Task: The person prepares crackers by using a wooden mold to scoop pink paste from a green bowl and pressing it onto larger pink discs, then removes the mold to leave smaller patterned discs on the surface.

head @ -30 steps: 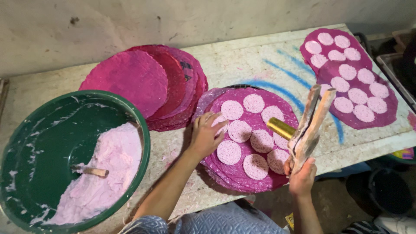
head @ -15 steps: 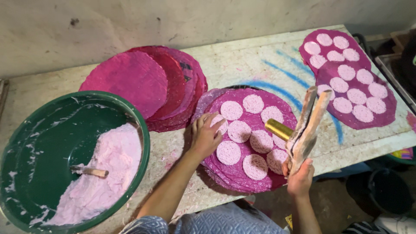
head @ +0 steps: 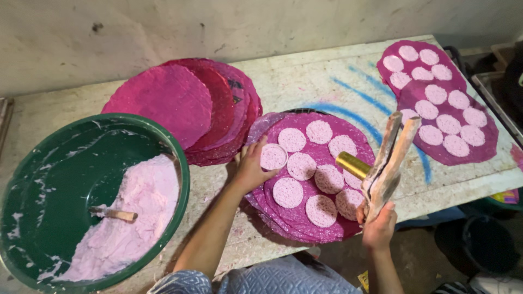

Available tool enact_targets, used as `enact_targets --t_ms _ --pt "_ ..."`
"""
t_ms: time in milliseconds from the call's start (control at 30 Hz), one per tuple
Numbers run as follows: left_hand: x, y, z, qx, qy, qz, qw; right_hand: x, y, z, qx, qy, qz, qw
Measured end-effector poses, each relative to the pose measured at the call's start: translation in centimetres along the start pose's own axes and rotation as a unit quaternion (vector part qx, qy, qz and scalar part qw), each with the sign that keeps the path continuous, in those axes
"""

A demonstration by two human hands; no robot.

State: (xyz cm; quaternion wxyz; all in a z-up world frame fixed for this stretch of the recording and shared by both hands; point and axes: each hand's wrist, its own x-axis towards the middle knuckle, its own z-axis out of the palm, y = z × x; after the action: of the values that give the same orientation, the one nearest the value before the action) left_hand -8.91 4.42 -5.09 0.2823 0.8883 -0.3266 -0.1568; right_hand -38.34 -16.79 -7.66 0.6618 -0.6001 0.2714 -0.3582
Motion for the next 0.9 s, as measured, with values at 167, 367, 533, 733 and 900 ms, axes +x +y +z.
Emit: enact_targets --t_ms 167,367,533,733,900 --pt "-0.8 1.3 -0.8 -0.041 0.058 0.014 0.997 0.0 -0.1 0.2 -0.024 0.002 0.005 1.0" --pt "-5.1 0.2 -3.7 -0.204 0.222 -0.002 0.953 2.6 -1.6 3.0 -0.066 -0.056 0.021 0.996" --pt "-13.0 -4.1 -1.9 -0.475 0.207 -0.024 0.855 7.9 -2.7 13.8 -0.047 -0.224 0.013 0.973" --pt "-19.4 -8.1 1.8 0.023 0.183 -0.167 0.969 11.1 0.3 33.5 -0.445 -0.338 -0.012 0.829" --pt "-20.6 -9.4 0.5 0.05 0.186 -0.124 0.973 7.6 4.6 41.2 -0.479 -0.376 -0.048 0.792"
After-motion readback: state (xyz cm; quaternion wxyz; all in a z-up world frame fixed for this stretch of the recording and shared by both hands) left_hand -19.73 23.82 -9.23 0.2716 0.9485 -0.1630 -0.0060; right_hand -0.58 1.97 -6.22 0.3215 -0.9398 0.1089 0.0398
